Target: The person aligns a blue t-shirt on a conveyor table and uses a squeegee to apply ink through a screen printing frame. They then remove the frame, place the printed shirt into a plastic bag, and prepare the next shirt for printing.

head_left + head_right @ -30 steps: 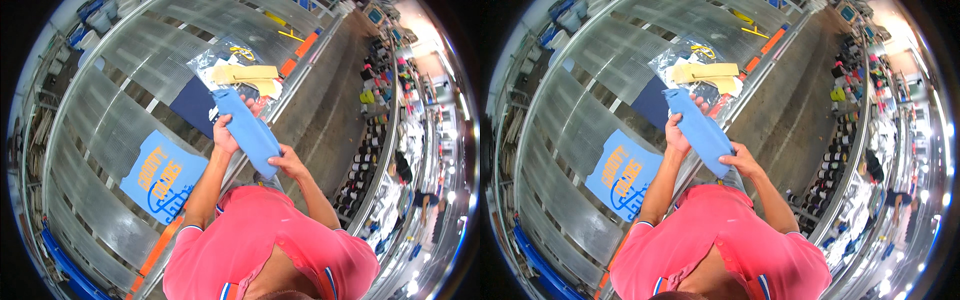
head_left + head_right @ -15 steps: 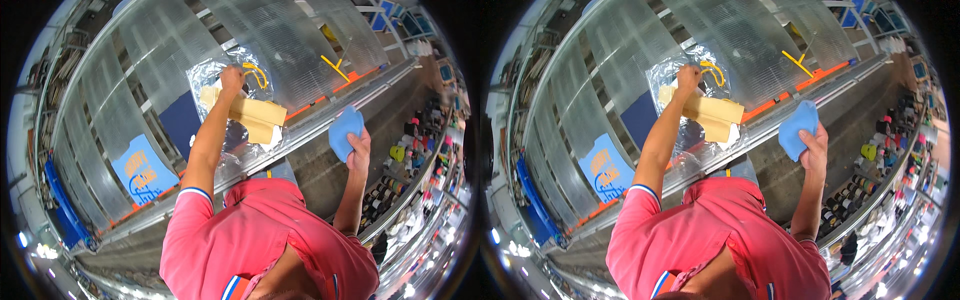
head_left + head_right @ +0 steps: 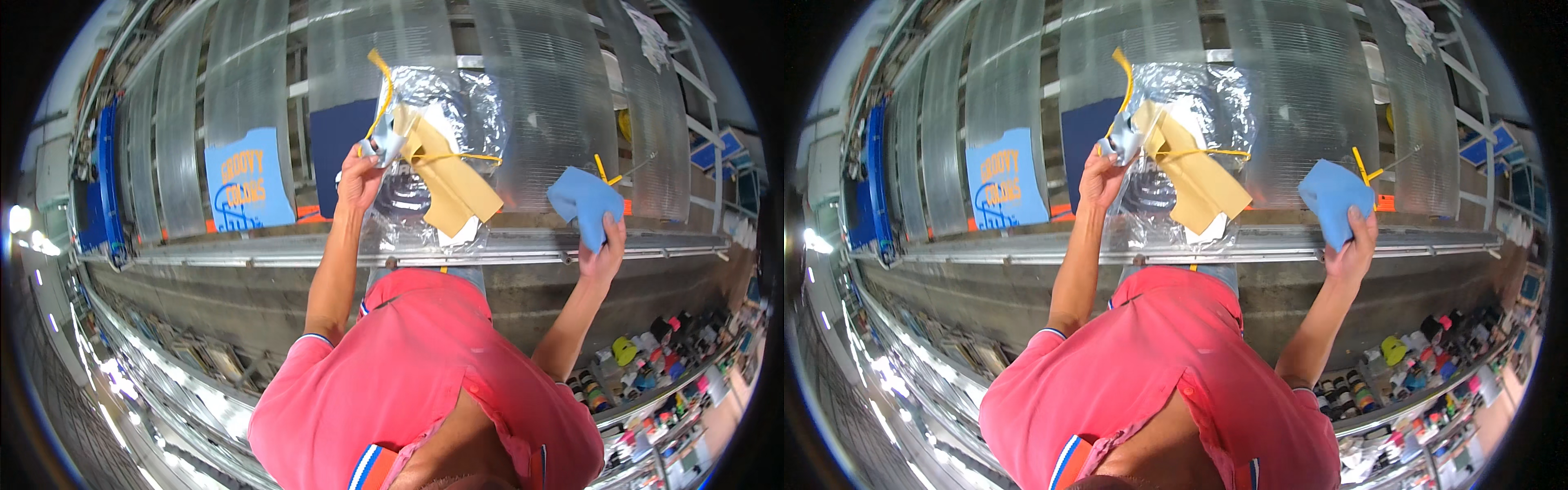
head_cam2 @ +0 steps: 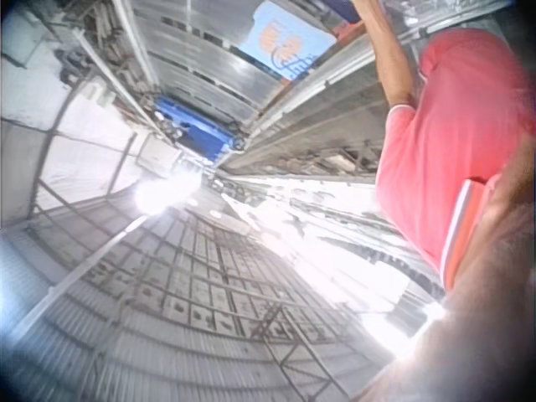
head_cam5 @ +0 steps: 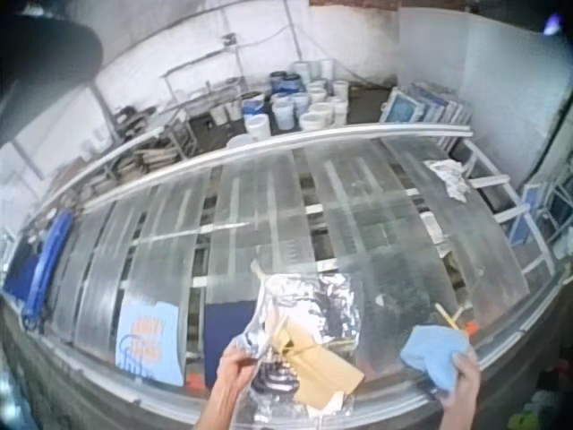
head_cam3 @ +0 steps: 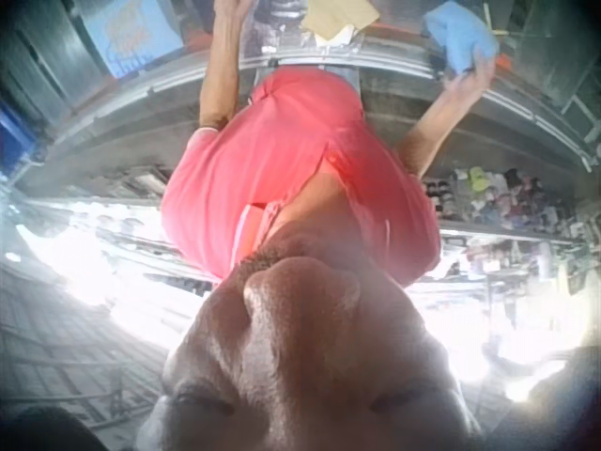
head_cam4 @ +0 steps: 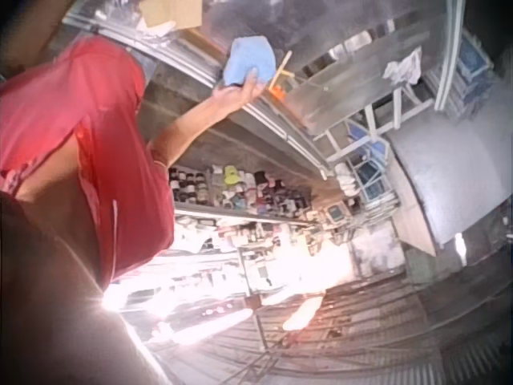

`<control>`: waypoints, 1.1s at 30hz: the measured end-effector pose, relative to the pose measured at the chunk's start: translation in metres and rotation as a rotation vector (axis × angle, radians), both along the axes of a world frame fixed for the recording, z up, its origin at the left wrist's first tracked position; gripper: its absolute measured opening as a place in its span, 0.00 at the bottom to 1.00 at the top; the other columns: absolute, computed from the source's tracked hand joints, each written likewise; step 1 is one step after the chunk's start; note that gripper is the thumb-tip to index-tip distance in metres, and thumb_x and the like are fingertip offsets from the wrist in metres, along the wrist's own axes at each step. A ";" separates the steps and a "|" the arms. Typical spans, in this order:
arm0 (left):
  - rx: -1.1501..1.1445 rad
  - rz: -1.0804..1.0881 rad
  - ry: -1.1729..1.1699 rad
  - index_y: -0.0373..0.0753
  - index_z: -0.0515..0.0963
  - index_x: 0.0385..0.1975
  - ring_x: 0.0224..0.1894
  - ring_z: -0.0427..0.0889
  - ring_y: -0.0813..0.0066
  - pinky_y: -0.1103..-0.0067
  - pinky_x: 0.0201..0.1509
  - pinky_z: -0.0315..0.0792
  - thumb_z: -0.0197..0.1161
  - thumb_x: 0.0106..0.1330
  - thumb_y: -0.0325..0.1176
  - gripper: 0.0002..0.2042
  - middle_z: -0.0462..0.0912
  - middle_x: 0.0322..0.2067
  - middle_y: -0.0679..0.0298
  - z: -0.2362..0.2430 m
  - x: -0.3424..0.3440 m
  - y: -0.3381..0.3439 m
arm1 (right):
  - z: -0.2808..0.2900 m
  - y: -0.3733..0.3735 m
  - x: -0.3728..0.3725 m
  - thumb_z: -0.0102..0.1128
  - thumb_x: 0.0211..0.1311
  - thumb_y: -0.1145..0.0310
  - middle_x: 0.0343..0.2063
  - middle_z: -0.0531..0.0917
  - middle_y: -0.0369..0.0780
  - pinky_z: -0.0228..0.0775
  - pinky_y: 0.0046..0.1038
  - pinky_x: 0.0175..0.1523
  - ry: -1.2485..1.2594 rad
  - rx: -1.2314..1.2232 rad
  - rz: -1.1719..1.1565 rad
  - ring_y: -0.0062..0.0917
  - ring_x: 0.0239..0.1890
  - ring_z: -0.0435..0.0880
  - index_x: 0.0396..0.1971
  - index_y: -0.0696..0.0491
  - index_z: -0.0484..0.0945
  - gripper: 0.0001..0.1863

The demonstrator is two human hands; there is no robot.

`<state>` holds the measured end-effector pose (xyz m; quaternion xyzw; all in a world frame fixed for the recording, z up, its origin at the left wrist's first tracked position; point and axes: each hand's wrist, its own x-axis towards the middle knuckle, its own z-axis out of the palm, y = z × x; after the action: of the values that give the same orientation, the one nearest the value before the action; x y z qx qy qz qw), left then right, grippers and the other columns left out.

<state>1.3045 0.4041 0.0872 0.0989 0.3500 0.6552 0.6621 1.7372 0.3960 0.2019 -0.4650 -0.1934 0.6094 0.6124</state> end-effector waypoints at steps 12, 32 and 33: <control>-0.285 0.398 -0.072 0.41 0.76 0.39 0.51 0.76 0.76 0.62 0.63 0.63 0.60 0.64 0.29 0.06 0.80 0.47 0.65 -0.077 -0.050 -0.094 | 0.061 0.039 -0.191 0.60 0.60 0.74 0.48 0.78 0.42 0.73 0.35 0.55 0.073 0.143 0.154 0.30 0.50 0.78 0.50 0.57 0.72 0.17; -0.457 0.242 0.373 0.45 0.78 0.29 0.31 0.74 0.89 0.87 0.32 0.62 0.65 0.60 0.34 0.04 0.81 0.29 0.73 -0.069 -0.078 -0.121 | -0.157 -0.037 -0.299 0.52 0.64 0.46 0.21 0.77 0.39 0.68 0.22 0.19 -0.352 -0.738 0.592 0.23 0.18 0.76 0.34 0.59 0.70 0.26; -0.450 0.248 0.365 0.45 0.78 0.29 0.30 0.74 0.88 0.86 0.32 0.63 0.65 0.60 0.34 0.04 0.81 0.29 0.72 -0.061 -0.077 -0.122 | -0.170 -0.022 -0.295 0.53 0.64 0.47 0.20 0.76 0.39 0.72 0.26 0.23 -0.310 -0.760 0.597 0.25 0.21 0.78 0.34 0.58 0.70 0.25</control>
<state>1.2274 0.2820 0.0264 0.0224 0.6085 0.6085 0.5088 1.4423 0.3744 0.0321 -0.6645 -0.1712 0.7089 0.1628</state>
